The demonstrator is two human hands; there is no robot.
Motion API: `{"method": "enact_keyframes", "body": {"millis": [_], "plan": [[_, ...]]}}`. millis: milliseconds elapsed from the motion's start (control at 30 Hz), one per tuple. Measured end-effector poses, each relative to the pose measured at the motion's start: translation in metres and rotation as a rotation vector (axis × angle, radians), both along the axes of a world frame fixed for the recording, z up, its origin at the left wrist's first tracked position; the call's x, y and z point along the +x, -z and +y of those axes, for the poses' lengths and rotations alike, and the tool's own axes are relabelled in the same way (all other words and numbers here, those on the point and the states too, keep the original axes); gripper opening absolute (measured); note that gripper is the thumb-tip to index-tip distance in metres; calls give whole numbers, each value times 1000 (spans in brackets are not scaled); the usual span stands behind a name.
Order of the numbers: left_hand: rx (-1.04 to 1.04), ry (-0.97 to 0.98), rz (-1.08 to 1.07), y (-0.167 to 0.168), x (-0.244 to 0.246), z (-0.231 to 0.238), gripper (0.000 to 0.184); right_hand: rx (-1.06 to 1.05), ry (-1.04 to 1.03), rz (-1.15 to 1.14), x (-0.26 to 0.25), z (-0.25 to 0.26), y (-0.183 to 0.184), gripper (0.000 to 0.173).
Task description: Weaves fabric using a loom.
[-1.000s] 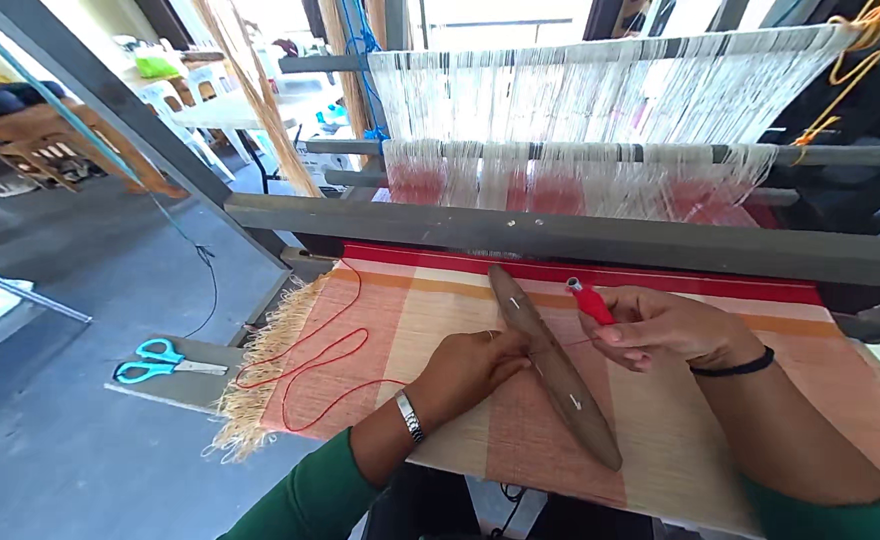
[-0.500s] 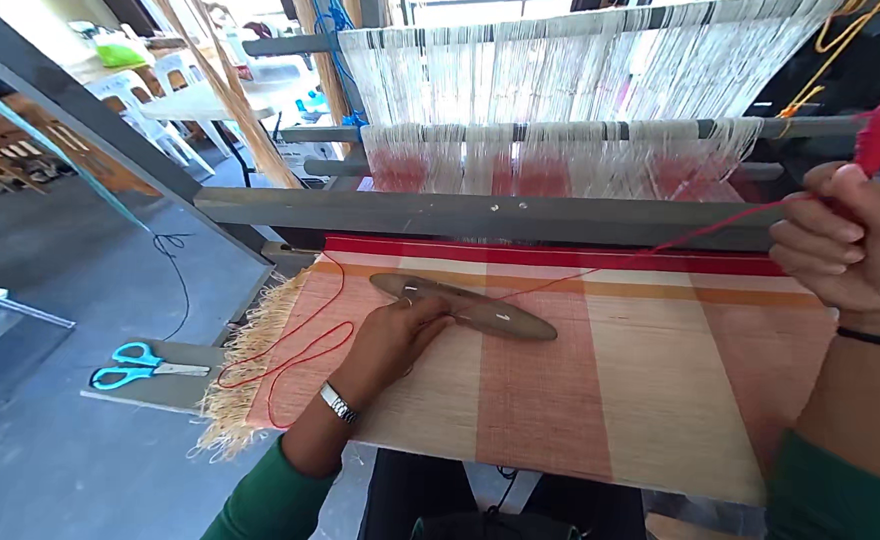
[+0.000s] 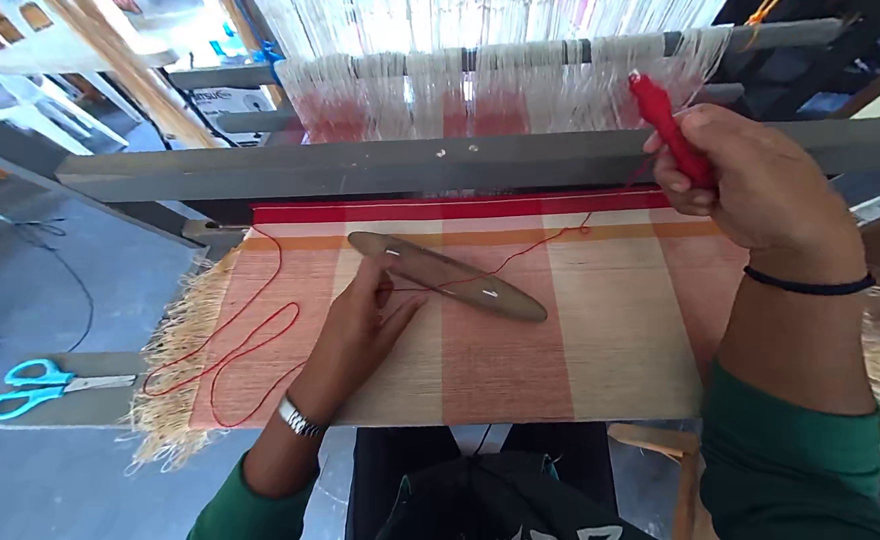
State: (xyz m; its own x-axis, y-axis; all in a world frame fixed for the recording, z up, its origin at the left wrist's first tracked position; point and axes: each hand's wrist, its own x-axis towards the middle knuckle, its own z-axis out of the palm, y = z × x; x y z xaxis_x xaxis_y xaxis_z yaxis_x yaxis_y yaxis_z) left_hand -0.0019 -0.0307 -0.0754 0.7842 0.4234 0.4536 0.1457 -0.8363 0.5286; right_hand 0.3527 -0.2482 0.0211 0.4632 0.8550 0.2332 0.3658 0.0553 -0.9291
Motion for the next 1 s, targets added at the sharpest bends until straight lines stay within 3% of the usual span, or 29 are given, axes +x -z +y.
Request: {"method": "enact_keyframes", "body": {"millis": [267, 467, 533, 633, 767, 933, 1000], "plan": [[35, -24, 9, 9, -20, -6, 42, 97, 79, -8, -1, 6, 3, 33], [111, -62, 111, 10, -1, -21, 33, 271, -211, -57, -59, 30, 8, 29], [121, -79, 126, 7, 8, -25, 33, 235, -312, -86, -84, 29, 10, 26], [122, -117, 115, 6, 20, -28, 35, 88, -276, -282, -109, 37, 21, 18], [93, -143, 74, 7, 25, -30, 47, -55, -128, -623, -127, 54, 56, 20], [16, -131, 15, 6, 14, -31, 45, -41, -91, -751, -135, 60, 72, 23], [-40, -115, -35, 7, 7, -31, 42, -36, -118, -767, -135, 61, 75, 32]]}}
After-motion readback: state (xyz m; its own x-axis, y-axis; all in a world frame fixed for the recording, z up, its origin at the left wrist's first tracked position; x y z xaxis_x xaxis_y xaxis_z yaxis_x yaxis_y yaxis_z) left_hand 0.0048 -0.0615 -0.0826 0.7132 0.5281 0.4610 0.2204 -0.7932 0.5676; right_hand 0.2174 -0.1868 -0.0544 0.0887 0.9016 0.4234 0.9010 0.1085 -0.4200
